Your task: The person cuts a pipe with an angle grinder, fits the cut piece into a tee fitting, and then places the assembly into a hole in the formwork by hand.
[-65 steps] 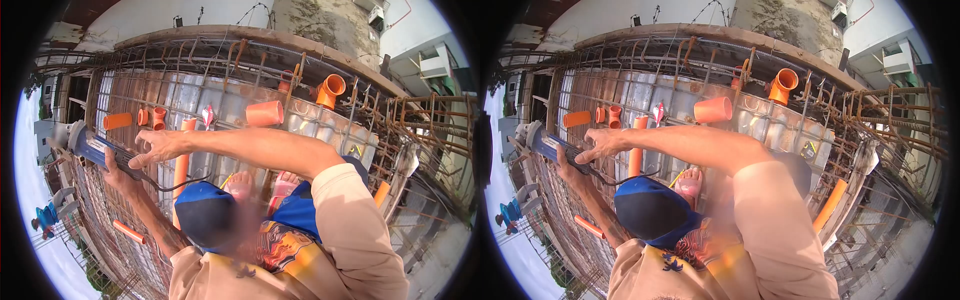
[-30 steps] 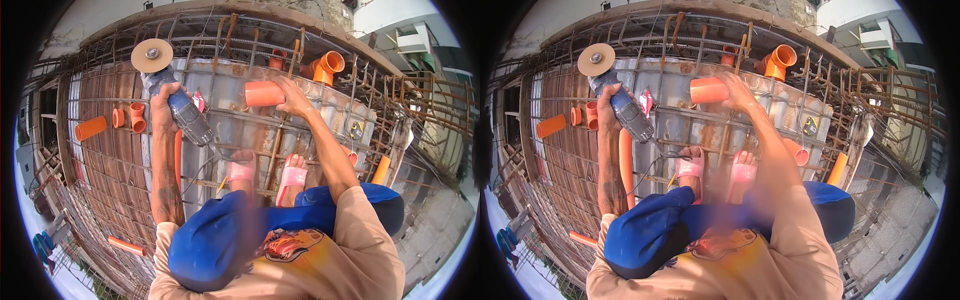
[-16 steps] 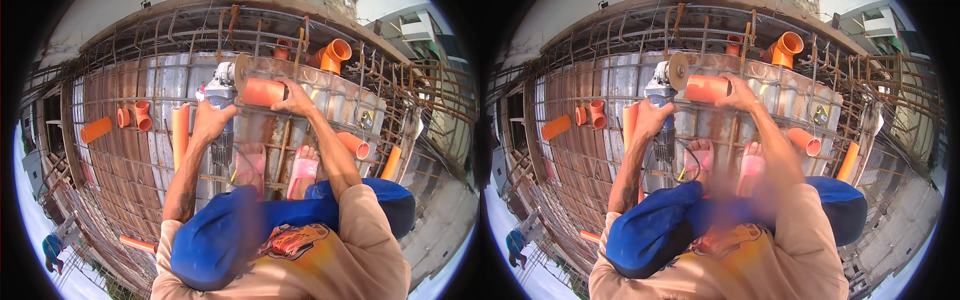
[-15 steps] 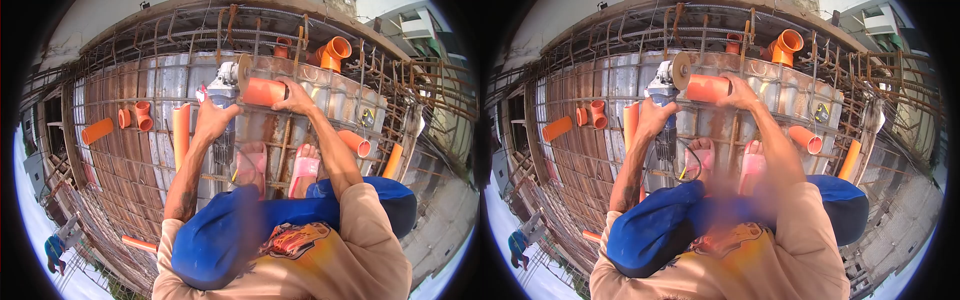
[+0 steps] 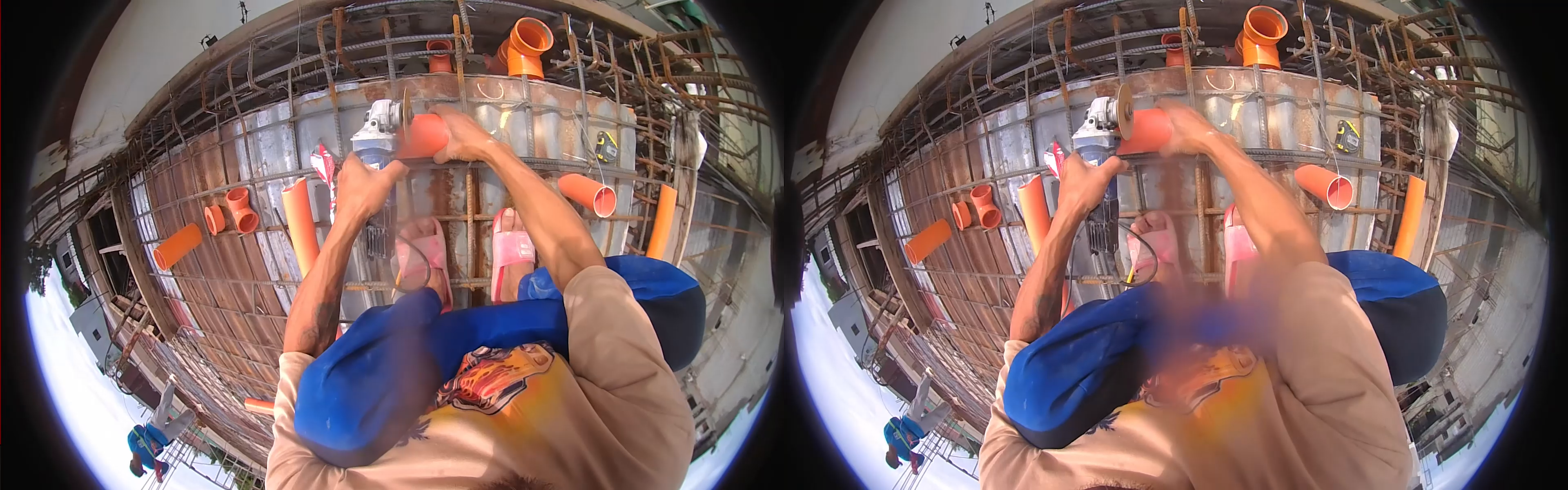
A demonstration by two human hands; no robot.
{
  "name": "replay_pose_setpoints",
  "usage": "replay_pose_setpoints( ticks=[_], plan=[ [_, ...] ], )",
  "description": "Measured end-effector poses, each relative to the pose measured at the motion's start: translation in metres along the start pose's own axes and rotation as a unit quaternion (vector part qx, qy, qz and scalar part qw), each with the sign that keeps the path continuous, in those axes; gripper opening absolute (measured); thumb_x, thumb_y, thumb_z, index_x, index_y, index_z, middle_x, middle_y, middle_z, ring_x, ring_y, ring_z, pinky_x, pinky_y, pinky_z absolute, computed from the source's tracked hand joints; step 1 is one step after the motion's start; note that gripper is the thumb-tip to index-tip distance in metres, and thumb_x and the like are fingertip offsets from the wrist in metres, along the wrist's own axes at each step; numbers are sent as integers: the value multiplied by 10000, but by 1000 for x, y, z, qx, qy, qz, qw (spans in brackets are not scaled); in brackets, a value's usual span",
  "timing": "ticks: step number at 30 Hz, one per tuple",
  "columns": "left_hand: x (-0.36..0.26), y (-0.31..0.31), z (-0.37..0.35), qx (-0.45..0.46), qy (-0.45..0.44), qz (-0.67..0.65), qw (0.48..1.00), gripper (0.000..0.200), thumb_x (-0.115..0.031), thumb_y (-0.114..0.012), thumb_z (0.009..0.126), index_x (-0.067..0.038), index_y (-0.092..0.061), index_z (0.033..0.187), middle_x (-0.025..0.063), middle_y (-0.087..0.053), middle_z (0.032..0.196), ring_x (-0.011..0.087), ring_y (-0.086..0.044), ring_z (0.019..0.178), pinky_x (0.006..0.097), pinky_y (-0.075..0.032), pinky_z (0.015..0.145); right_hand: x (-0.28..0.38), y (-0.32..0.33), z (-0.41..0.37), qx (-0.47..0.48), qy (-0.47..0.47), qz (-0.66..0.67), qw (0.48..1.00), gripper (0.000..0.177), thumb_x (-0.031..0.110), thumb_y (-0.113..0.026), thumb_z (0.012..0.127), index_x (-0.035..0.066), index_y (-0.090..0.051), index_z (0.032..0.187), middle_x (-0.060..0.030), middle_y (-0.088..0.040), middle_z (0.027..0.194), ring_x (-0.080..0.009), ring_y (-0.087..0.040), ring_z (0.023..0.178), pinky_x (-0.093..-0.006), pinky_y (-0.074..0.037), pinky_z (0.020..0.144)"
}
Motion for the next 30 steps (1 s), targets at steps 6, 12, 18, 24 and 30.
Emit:
replay_pose_setpoints(
  ticks=[6, 12, 18, 24, 30],
  plan=[
    [-17, 0, -5, -15, 8, 20, 1000, 633, -408, -797, 646, 146, -656, 916, 283, -706, 917, 337, -708, 884, 432, -538, 825, -3, 0, 1, -34, 8, 1, 999, 842, 199, -856, 522, -28, -538, 1267, -246, -624, 1194, -403, -588, 1165, -434, -479, 1001],
    [-18, -3, -1, -4, 23, 5, 1000, 611, -417, -798, 647, 139, -663, 864, 287, -704, 884, 332, -708, 850, 431, -535, 807, -1, 2, 0, -32, -1, -7, 999, 925, 165, -869, 541, -50, -486, 1356, -271, -582, 1309, -404, -550, 1249, -404, -446, 1073],
    [-20, -3, -1, -15, 20, 33, 999, 596, -417, -793, 650, 130, -670, 851, 272, -710, 873, 334, -707, 824, 431, -536, 788, 2, 4, 0, -18, -5, -9, 1000, 950, 165, -865, 548, -57, -466, 1382, -276, -570, 1335, -401, -541, 1268, -406, -439, 1088],
    [-25, -4, -4, -7, 26, 32, 999, 585, -416, -790, 648, 134, -670, 811, 281, -708, 862, 345, -712, 832, 437, -535, 793, -1, 4, 4, 4, -3, -7, 1000, 970, 201, -858, 537, -64, -467, 1383, -288, -577, 1325, -409, -551, 1256, -412, -456, 1064],
    [-11, -9, 5, -38, 17, 55, 998, 632, -408, -784, 647, 151, -659, 913, 307, -703, 923, 370, -711, 902, 443, -536, 832, 0, 6, 6, 42, -27, -5, 999, 976, 225, -850, 526, -66, -478, 1380, -296, -581, 1319, -402, -555, 1256, -414, -462, 1057]
  ],
)
Point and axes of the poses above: each hand's wrist, its own z-axis towards the middle knuckle, its own y-axis out of the back of the hand, x = y × z, the point moved 5 cm from there along z, towards the middle knuckle
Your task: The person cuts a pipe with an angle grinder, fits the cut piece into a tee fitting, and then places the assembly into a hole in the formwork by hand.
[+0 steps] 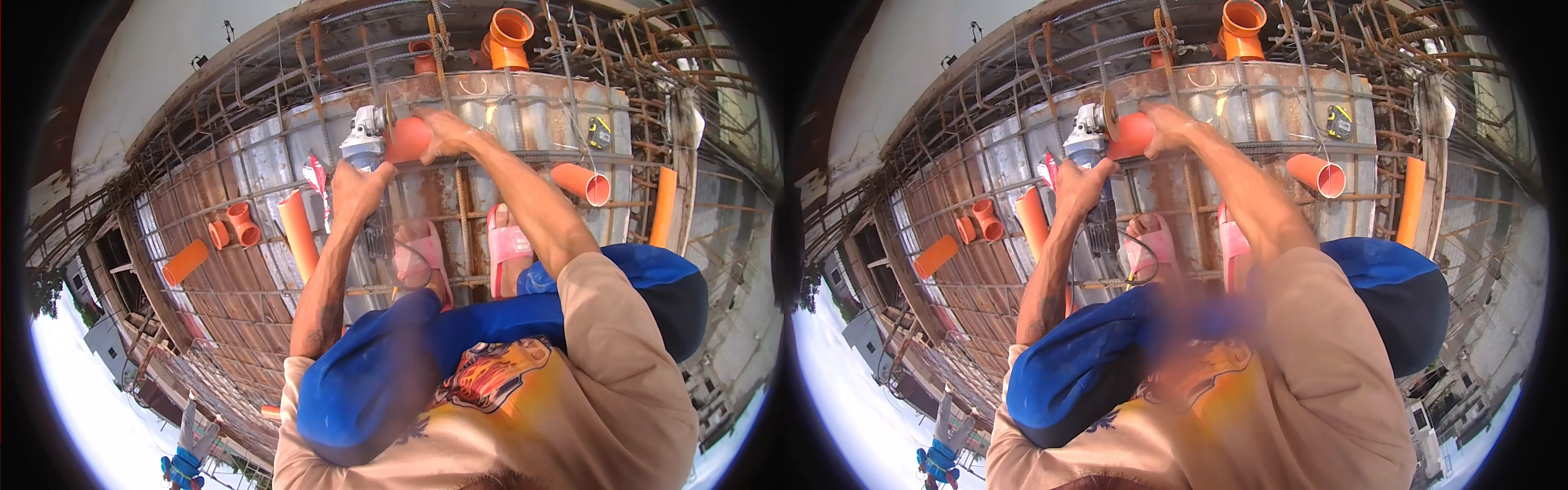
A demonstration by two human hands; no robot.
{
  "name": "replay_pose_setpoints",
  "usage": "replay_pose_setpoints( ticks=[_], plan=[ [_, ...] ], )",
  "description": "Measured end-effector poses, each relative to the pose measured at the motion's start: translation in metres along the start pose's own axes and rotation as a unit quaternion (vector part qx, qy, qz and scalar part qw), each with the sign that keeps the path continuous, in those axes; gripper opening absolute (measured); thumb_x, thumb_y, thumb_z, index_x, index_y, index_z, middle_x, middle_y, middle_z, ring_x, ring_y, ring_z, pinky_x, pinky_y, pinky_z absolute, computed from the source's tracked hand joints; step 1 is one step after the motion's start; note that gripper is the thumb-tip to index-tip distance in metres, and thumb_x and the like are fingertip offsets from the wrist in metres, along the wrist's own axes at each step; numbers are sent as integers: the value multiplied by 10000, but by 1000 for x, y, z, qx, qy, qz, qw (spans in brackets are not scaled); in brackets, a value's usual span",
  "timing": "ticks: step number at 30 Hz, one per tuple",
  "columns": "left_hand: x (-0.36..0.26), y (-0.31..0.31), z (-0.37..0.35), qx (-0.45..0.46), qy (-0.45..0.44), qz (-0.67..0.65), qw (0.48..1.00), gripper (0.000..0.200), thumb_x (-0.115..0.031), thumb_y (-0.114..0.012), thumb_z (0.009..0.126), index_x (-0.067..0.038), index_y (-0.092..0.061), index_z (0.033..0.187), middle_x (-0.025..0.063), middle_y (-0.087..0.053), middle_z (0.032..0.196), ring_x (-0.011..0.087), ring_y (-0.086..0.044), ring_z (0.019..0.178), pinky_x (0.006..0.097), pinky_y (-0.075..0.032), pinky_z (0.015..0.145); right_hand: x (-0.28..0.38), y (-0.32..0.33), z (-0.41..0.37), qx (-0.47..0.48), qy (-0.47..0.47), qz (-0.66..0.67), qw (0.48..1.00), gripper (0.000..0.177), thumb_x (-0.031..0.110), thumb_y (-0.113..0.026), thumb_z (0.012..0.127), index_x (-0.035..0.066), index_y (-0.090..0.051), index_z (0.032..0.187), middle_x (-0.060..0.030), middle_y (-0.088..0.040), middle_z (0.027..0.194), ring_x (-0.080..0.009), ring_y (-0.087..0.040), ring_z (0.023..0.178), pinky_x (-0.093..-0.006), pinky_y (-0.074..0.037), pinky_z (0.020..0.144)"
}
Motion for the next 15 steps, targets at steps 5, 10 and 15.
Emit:
replay_pose_setpoints(
  ticks=[5, 10, 15],
  plan=[
    [-4, 2, -6, 2, 9, 0, 1000, 631, -395, -777, 648, 153, -648, 935, 315, -700, 932, 378, -707, 918, 444, -536, 839, 0, 1, 3, -5, 11, -31, 999, 967, 239, -852, 520, -62, -496, 1367, -291, -609, 1276, -406, -585, 1214, -417, -479, 1033],
    [-10, 5, -16, 16, 12, -15, 1000, 661, -385, -772, 654, 164, -624, 992, 326, -691, 972, 390, -699, 944, 444, -531, 861, 1, 3, 6, 19, 2, -33, 999, 950, 269, -856, 513, -29, -522, 1352, -282, -644, 1217, -402, -617, 1161, -432, -505, 988],
    [-1, -1, -14, 7, 14, -9, 1000, 764, -393, -763, 671, 187, -543, 1116, 353, -657, 1070, 420, -669, 1026, 449, -511, 918, 0, 6, 9, 25, -1, -47, 999, 956, 304, -855, 504, -10, -533, 1347, -281, -657, 1187, -402, -634, 1126, -433, -520, 953]
  ],
)
Point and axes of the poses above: each hand's wrist, its own z-axis towards the middle knuckle, its own y-axis out of the back of the hand, x = y × z, the point moved 5 cm from there along z, towards the middle knuckle
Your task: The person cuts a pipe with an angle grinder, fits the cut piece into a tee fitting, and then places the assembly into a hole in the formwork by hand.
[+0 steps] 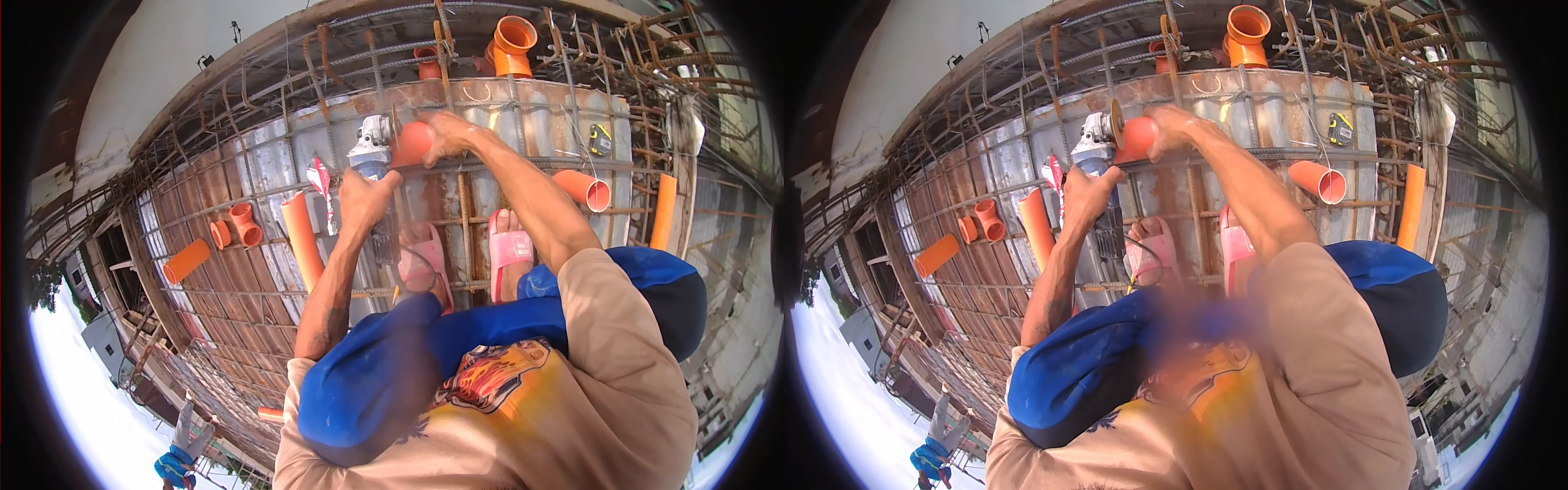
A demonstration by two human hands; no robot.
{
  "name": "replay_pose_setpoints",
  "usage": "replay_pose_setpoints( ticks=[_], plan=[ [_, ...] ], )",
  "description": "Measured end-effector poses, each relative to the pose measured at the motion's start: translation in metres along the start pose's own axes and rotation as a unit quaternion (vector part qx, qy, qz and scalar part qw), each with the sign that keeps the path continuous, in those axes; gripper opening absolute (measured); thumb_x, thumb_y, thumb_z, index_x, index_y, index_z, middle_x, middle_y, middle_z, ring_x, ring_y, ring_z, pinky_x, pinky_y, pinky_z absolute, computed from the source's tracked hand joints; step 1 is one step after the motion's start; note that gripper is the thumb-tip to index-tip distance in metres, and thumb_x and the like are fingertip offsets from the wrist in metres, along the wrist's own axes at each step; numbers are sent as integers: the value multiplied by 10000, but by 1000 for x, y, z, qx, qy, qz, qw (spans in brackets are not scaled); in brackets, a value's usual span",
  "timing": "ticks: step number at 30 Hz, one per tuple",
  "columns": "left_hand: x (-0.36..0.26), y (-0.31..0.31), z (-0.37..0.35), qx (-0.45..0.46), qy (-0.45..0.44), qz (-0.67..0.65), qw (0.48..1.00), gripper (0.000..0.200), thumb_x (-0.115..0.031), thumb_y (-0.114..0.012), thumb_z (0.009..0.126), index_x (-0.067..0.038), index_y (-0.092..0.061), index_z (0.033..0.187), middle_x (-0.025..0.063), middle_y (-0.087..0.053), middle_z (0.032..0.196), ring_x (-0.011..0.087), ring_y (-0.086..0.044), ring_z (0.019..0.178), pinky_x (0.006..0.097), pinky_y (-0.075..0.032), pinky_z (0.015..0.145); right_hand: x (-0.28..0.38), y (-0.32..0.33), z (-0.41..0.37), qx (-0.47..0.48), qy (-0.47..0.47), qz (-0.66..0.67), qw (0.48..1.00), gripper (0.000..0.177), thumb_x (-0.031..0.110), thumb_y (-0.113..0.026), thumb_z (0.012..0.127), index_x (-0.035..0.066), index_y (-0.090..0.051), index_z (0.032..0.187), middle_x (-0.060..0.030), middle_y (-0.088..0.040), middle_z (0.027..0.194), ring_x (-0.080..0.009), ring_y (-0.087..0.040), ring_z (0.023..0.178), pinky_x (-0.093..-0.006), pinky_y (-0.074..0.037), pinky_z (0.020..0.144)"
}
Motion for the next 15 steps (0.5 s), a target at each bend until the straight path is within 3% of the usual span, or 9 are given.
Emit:
replay_pose_setpoints(
  ticks=[9, 12, 14, 15],
  plan=[
    [8, -2, -3, -16, -13, -14, 1000, 767, -384, -752, 683, 179, -527, 1152, 330, -667, 1074, 412, -670, 1025, 448, -507, 926, 1, 1, 5, 35, -3, -22, 999, 842, 328, -876, 497, -4, -603, 1221, -253, -675, 1143, -396, -640, 1095, -444, -518, 939],
    [11, 11, -8, 7, -27, -124, 992, 668, -364, -761, 677, 124, -605, 1105, 259, -697, 1015, 342, -684, 957, 417, -518, 878, -1, 2, 9, 70, -10, -18, 997, 913, 327, -881, 499, 5, -559, 1290, -243, -635, 1221, -389, -598, 1165, -434, -483, 1002],
    [26, 22, -2, -30, -41, -160, 986, 588, -331, -773, 677, 107, -643, 1047, 212, -706, 946, 290, -685, 854, 396, -528, 810, -7, -2, 8, -51, 51, -27, 997, 974, 326, -884, 500, 9, -509, 1341, -239, -593, 1276, -395, -559, 1214, -431, -454, 1042],
    [21, 35, -4, 2, -54, -223, 973, 546, -298, -780, 684, 104, -648, 1029, 174, -710, 889, 254, -676, 762, 376, -533, 745, -6, -3, 3, -108, 81, -29, 990, 1005, 325, -886, 500, 11, -484, 1366, -237, -572, 1304, -398, -539, 1238, -430, -439, 1061]
  ],
)
Point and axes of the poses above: each hand's wrist, its own z-axis towards the middle knuckle, its own y-axis out of the back of the hand, x = y × z, the point moved 5 cm from there along z, towards the middle knuckle
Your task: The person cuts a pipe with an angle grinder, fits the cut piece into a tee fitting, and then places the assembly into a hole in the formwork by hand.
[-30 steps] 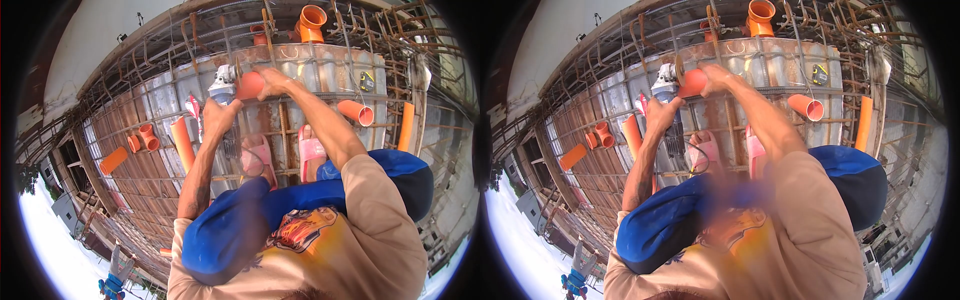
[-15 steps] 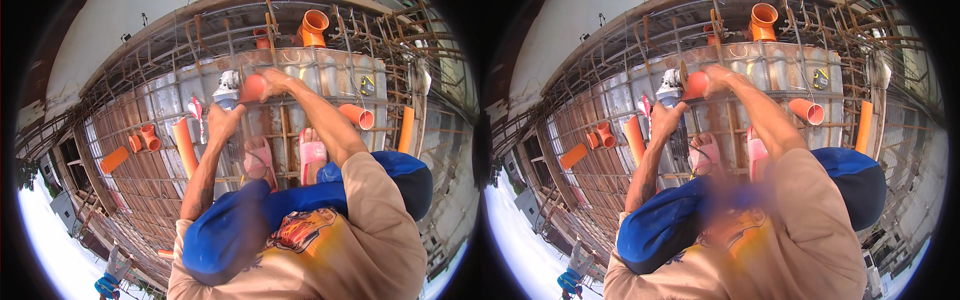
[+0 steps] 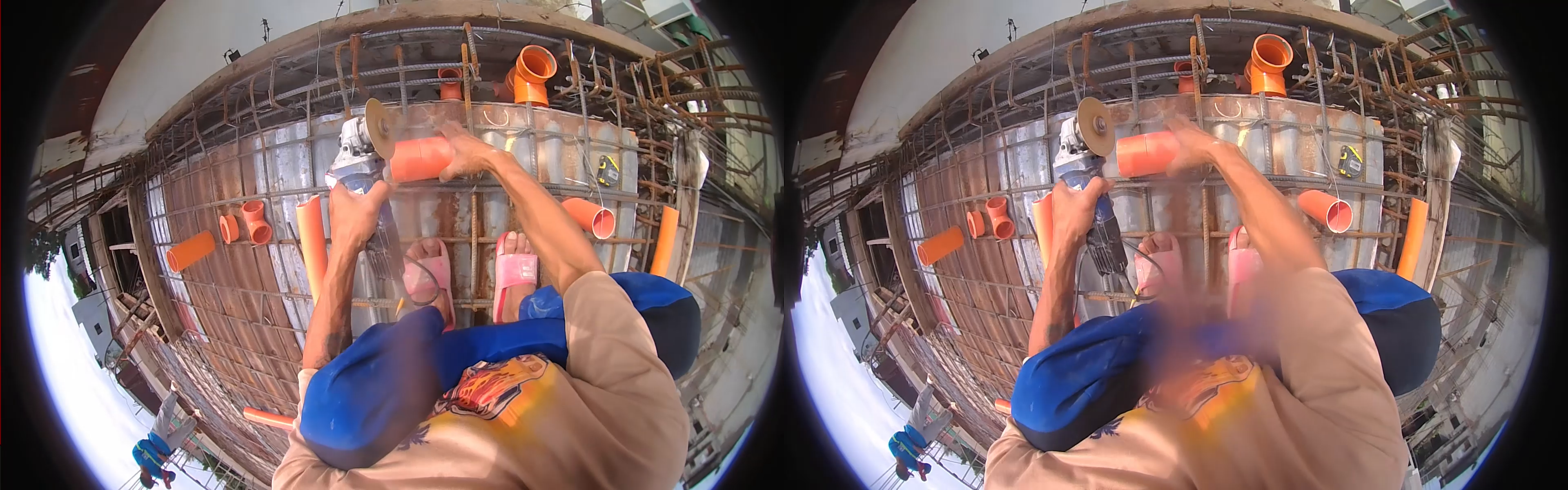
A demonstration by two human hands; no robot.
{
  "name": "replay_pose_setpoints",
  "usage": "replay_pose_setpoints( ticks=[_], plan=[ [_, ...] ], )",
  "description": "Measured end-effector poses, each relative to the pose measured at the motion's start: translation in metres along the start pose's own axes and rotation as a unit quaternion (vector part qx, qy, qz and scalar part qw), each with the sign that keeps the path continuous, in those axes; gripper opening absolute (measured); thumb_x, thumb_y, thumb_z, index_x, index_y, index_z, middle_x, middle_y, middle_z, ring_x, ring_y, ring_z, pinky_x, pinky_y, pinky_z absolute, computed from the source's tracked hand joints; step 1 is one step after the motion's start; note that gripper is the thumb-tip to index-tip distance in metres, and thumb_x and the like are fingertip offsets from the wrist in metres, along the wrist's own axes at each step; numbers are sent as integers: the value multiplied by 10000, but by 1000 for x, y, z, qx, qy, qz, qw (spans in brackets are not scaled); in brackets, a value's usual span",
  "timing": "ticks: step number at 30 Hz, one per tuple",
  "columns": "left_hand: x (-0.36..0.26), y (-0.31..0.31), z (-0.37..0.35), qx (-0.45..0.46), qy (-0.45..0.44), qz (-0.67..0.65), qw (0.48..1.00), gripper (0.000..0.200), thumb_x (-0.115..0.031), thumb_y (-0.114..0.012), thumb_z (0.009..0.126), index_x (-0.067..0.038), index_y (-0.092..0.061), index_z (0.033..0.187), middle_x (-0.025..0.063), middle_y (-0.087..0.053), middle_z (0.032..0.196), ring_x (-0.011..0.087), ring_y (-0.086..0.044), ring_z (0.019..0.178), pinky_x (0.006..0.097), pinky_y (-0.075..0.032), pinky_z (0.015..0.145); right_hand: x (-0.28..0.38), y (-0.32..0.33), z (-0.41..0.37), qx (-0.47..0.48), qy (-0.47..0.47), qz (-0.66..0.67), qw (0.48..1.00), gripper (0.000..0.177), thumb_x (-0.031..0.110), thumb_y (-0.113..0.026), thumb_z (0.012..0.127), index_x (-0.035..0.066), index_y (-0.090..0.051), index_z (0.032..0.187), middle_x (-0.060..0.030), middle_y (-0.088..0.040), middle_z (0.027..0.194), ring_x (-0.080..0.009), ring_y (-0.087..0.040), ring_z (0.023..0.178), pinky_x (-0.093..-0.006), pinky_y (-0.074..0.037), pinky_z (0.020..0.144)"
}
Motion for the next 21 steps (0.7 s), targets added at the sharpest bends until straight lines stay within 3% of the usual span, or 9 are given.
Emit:
replay_pose_setpoints(
  ticks=[2, 3, 7, 9, 11, 14, 21],
  plan=[
    [-13, 21, -1, -54, -3, -38, 998, 518, -268, -787, 686, 96, -650, 1028, 141, -706, 851, 225, -656, 698, 352, -528, 690, 5, -3, -11, 18, 34, 9, 999, 1039, 313, -881, 511, 0, -434, 1395, -246, -511, 1381, -383, -490, 1309, -412, -405, 1108],
    [-22, 26, -4, -54, -16, -51, 997, 273, -164, -747, 744, 50, -670, 894, 78, -679, 770, 137, -623, 604, 286, -497, 560, 9, -3, -14, 25, 50, 12, 998, 1056, 307, -878, 516, -6, -409, 1410, -250, -481, 1420, -375, -465, 1344, -402, -388, 1131],
    [-8, 37, 0, -96, -54, 17, 994, 349, -200, -761, 733, 58, -670, 950, 87, -689, 831, 146, -630, 686, 295, -517, 652, 1, 5, -9, 33, -50, 67, 996, 1001, 334, -864, 521, -11, -464, 1371, -250, -570, 1324, -376, -542, 1258, -405, -434, 1076],
    [4, 29, 2, -71, -26, 37, 996, 500, -261, -785, 693, 78, -654, 1036, 145, -705, 918, 218, -665, 805, 349, -529, 750, 13, 16, -14, 67, -137, 115, 982, 981, 353, -852, 530, -12, -485, 1363, -244, -609, 1279, -375, -578, 1209, -413, -456, 1042],
    [8, 17, -3, -31, 19, 51, 998, 627, -320, -794, 671, 96, -632, 1111, 198, -712, 1004, 277, -687, 915, 386, -528, 849, 6, 7, -12, 81, -95, 93, 988, 959, 370, -842, 538, -14, -505, 1350, -247, -634, 1242, -376, -604, 1161, -419, -474, 1009],
    [-4, -4, -5, 18, 29, 74, 997, 656, -329, -792, 668, 109, -623, 1127, 212, -708, 1031, 293, -689, 939, 392, -528, 864, 12, 8, -13, 96, -84, 92, 988, 949, 377, -835, 550, -17, -512, 1351, -252, -639, 1240, -376, -616, 1148, -421, -481, 997],
    [-6, -24, 20, 36, 25, 163, 986, 735, -385, -772, 661, 131, -587, 1151, 276, -691, 1073, 349, -685, 1011, 417, -519, 899, 11, 3, -16, 102, -86, 79, 988, 1015, 397, -845, 578, -41, -464, 1411, -278, -598, 1314, -387, -572, 1231, -421, -450, 1057]
  ],
)
Point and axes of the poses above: each hand's wrist, its own z-axis towards the middle knuckle, its own y-axis out of the back of the hand, x = y × z, the point moved 5 cm from there along z, towards the middle knuckle
